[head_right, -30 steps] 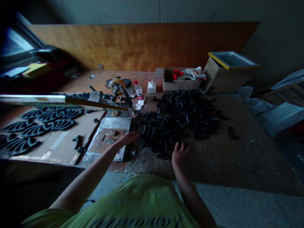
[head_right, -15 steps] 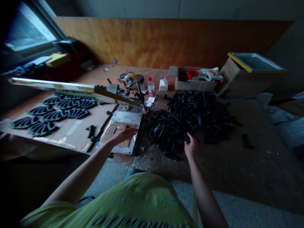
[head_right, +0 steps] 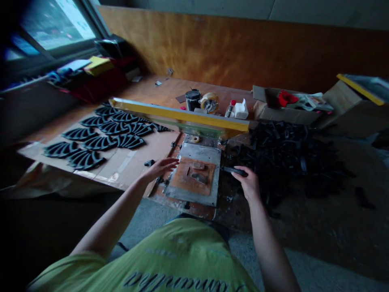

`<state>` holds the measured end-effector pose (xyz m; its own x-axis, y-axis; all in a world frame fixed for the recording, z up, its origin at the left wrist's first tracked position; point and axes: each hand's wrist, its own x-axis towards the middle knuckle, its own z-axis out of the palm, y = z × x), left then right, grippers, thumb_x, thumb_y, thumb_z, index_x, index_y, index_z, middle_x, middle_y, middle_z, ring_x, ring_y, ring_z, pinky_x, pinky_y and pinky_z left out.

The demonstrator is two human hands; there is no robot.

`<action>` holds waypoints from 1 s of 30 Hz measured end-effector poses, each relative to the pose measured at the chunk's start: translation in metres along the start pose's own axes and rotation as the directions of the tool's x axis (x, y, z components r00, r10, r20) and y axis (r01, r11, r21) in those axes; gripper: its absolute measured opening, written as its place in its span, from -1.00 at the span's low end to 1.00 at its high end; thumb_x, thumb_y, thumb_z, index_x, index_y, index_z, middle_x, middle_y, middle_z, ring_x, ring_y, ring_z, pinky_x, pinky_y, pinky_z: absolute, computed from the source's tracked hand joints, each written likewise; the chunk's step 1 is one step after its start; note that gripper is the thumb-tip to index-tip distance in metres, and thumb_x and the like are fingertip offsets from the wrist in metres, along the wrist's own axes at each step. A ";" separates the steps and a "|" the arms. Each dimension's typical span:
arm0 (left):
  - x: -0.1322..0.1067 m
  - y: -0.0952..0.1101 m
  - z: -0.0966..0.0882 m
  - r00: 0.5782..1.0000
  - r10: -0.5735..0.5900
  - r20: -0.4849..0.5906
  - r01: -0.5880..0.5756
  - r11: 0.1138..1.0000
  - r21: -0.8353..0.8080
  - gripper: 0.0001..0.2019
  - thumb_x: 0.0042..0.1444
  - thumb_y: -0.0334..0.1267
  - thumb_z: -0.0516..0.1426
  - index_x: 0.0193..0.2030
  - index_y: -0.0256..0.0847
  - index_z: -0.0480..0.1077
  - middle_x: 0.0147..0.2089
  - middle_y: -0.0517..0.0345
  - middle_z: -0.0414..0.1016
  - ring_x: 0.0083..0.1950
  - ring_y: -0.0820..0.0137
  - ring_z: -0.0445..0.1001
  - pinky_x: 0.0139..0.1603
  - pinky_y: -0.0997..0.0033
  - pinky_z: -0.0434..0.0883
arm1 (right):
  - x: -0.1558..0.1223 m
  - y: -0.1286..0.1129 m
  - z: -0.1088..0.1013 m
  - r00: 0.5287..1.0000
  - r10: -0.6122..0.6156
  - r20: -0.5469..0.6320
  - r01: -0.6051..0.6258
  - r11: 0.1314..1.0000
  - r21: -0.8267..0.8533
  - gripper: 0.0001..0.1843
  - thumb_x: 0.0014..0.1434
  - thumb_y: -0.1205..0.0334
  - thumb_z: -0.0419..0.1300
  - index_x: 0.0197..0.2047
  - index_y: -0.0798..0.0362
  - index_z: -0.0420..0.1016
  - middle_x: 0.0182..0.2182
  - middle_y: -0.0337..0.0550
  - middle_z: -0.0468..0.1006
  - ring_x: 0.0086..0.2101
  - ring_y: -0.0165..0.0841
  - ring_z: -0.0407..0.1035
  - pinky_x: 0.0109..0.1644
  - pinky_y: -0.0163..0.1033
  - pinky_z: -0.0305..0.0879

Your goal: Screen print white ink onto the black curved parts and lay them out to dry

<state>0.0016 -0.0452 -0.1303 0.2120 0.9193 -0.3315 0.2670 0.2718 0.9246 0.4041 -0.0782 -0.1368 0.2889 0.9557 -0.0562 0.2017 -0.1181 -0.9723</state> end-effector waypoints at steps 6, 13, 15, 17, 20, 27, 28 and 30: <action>0.001 0.015 -0.054 0.999 0.038 -0.009 -0.039 0.996 -0.075 -0.31 -0.09 0.24 0.29 0.07 -0.23 0.50 0.02 -0.07 0.59 -0.01 0.23 0.54 -0.03 0.30 0.44 | -0.024 0.000 0.131 0.973 0.147 0.178 -0.158 0.986 0.047 -0.40 -0.18 -0.26 0.39 -0.26 0.10 0.60 -0.38 -0.13 0.61 -0.37 -0.29 0.47 -0.20 -0.15 0.42; -0.006 0.046 -0.072 0.989 0.132 -0.065 -0.137 0.988 -0.077 -0.35 -0.02 0.21 0.26 0.08 -0.26 0.48 0.07 -0.09 0.56 0.04 0.22 0.53 0.06 0.23 0.44 | -0.028 0.027 0.149 0.992 -0.102 0.075 0.126 0.774 -0.620 -0.57 0.14 -0.21 0.22 -0.36 0.02 0.47 -0.41 -0.09 0.54 -0.31 -0.23 0.41 -0.15 -0.16 0.30; -0.007 0.057 -0.073 0.978 0.177 -0.109 -0.189 0.976 -0.111 -0.39 0.01 0.17 0.26 0.07 -0.25 0.47 0.05 -0.07 0.57 0.01 0.25 0.55 0.03 0.25 0.46 | -0.031 0.024 0.146 0.969 -0.214 0.127 0.240 0.674 -0.698 -0.60 0.18 -0.18 0.21 -0.32 0.02 0.47 -0.36 -0.04 0.55 -0.24 -0.19 0.40 -0.08 -0.13 0.29; -0.008 0.074 -0.072 0.952 0.241 -0.187 -0.271 0.950 -0.157 -0.42 0.03 0.15 0.26 0.08 -0.23 0.45 -0.07 -0.02 0.60 -0.11 0.34 0.57 -0.06 0.31 0.49 | -0.032 0.017 0.146 0.917 -0.338 0.211 0.385 0.618 -0.685 -0.64 0.22 -0.11 0.20 -0.20 0.05 0.49 -0.21 0.03 0.56 -0.12 -0.14 0.40 0.01 -0.09 0.29; -0.003 0.107 -0.063 0.872 0.328 -0.362 -0.423 0.878 -0.222 -0.50 0.11 0.17 0.18 0.03 -0.16 0.42 -0.37 0.19 0.53 -0.39 0.48 0.49 -0.27 0.43 0.49 | -0.030 0.007 0.154 0.751 -0.482 0.451 0.660 0.510 -0.552 -0.55 0.29 0.03 0.16 0.16 0.07 0.41 0.16 0.10 0.44 0.16 -0.11 0.27 0.23 0.01 0.17; 0.006 0.147 -0.035 0.809 0.354 -0.469 -0.494 0.842 -0.216 -0.46 0.22 0.30 -0.06 -0.31 -0.18 0.36 -0.59 0.25 0.31 -0.58 0.50 0.32 -0.50 0.48 0.39 | -0.027 0.017 0.178 0.461 -0.340 0.820 0.879 0.299 -0.371 -0.38 0.29 -0.02 0.16 0.35 0.00 0.26 0.34 -0.02 0.25 0.35 -0.13 0.05 0.42 0.17 -0.15; 0.003 0.143 -0.035 0.812 0.348 -0.468 -0.482 0.852 -0.202 -0.45 0.21 0.30 -0.06 -0.30 -0.18 0.38 -0.58 0.23 0.32 -0.57 0.49 0.35 -0.51 0.49 0.38 | -0.025 0.018 0.172 0.501 -0.351 0.791 0.859 0.315 -0.404 -0.41 0.29 -0.01 0.17 0.31 0.03 0.32 0.32 0.00 0.28 0.34 -0.12 0.06 0.42 0.17 -0.13; -0.007 0.130 -0.036 0.819 0.343 -0.459 -0.459 0.872 -0.169 -0.45 0.20 0.29 -0.04 -0.26 -0.19 0.44 -0.54 0.19 0.38 -0.54 0.47 0.39 -0.52 0.49 0.37 | -0.017 0.017 0.151 0.615 -0.387 0.688 0.787 0.367 -0.497 -0.49 0.28 0.03 0.19 0.22 0.10 0.43 0.23 0.06 0.40 0.30 -0.09 0.16 0.38 0.17 -0.02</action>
<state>0.0011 -0.0064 -0.0012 -0.1668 0.9772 0.1314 -0.0230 -0.1371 0.9903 0.2608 -0.0558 -0.1867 -0.5440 0.8184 0.1853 0.7660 0.5745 -0.2885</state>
